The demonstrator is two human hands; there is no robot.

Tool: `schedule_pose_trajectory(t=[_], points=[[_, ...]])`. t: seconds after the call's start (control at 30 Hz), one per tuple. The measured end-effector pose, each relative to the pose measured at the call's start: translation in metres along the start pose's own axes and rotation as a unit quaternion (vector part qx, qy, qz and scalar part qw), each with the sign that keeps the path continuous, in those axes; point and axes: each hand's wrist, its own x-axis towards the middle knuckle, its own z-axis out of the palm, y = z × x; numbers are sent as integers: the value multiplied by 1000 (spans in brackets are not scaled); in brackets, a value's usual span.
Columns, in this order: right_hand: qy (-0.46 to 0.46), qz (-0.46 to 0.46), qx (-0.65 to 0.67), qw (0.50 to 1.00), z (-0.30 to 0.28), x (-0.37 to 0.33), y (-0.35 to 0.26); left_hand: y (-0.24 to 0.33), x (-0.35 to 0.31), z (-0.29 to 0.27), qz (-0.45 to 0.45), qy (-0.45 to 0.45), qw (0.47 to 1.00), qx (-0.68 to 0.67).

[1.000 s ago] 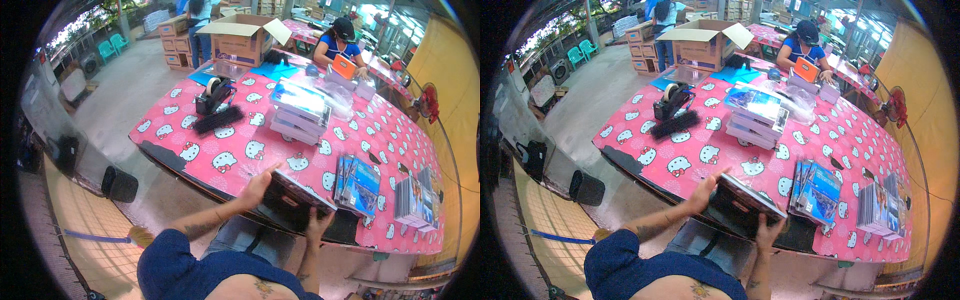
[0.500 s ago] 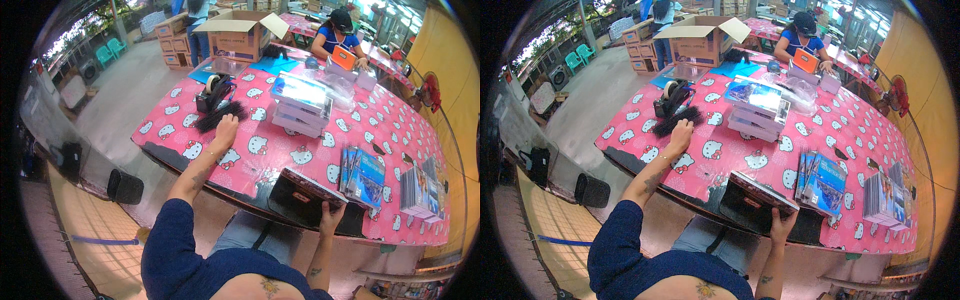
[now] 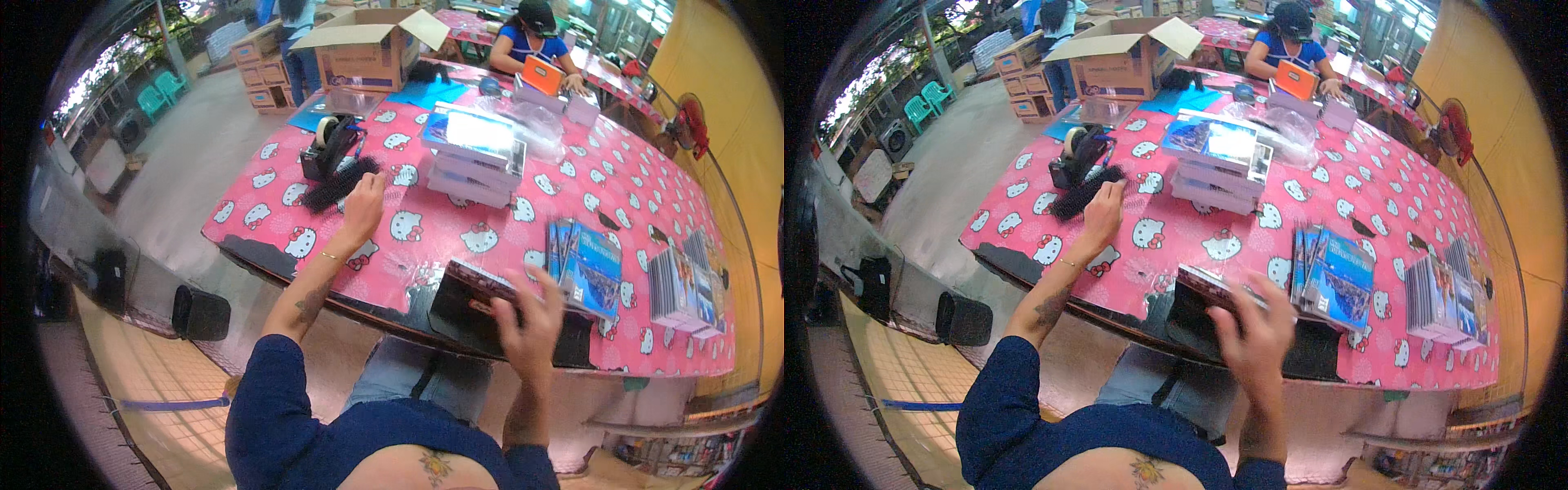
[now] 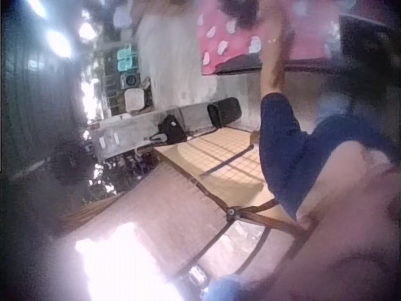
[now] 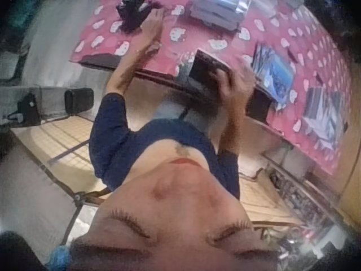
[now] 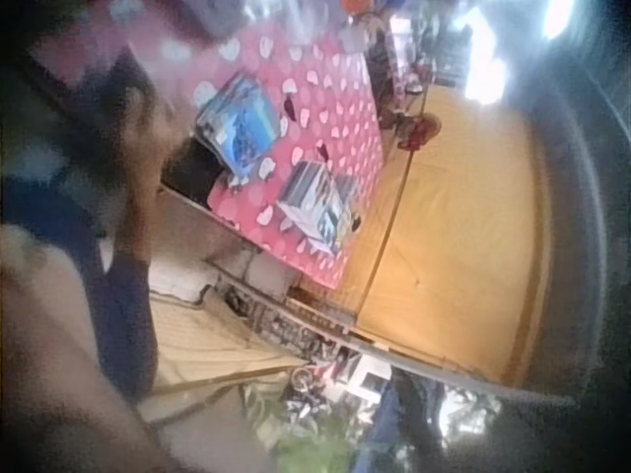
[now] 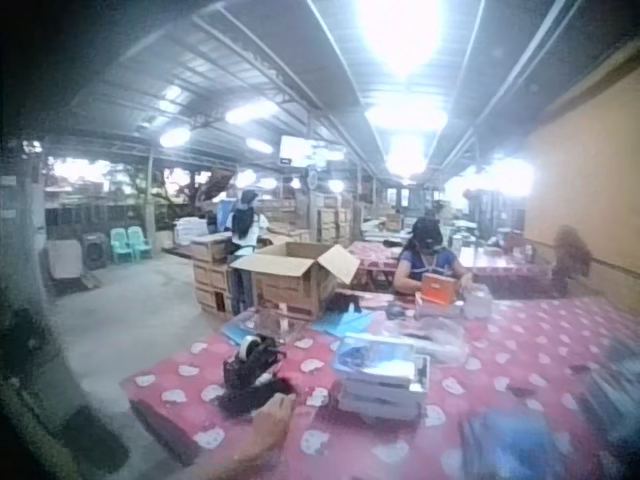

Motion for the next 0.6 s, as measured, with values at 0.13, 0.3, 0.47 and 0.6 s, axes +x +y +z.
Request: schedule_pose_trajectory(t=[0.13, 0.3, 0.47, 0.6], points=[[-63, -38, -67, 995, 47, 33, -22, 83, -14, -56, -59, -59, 942, -324], [-32, -29, -45, 998, 70, 34, -2, 133, -55, -115, -14, -76, 915, -396], [-41, -19, -28, 999, 70, 37, -4, 137, -62, -117, -36, -92, 920, -380], [-49, -15, -31, 998, 71, 37, -3, 136, -62, -111, -26, -60, 919, -388]])
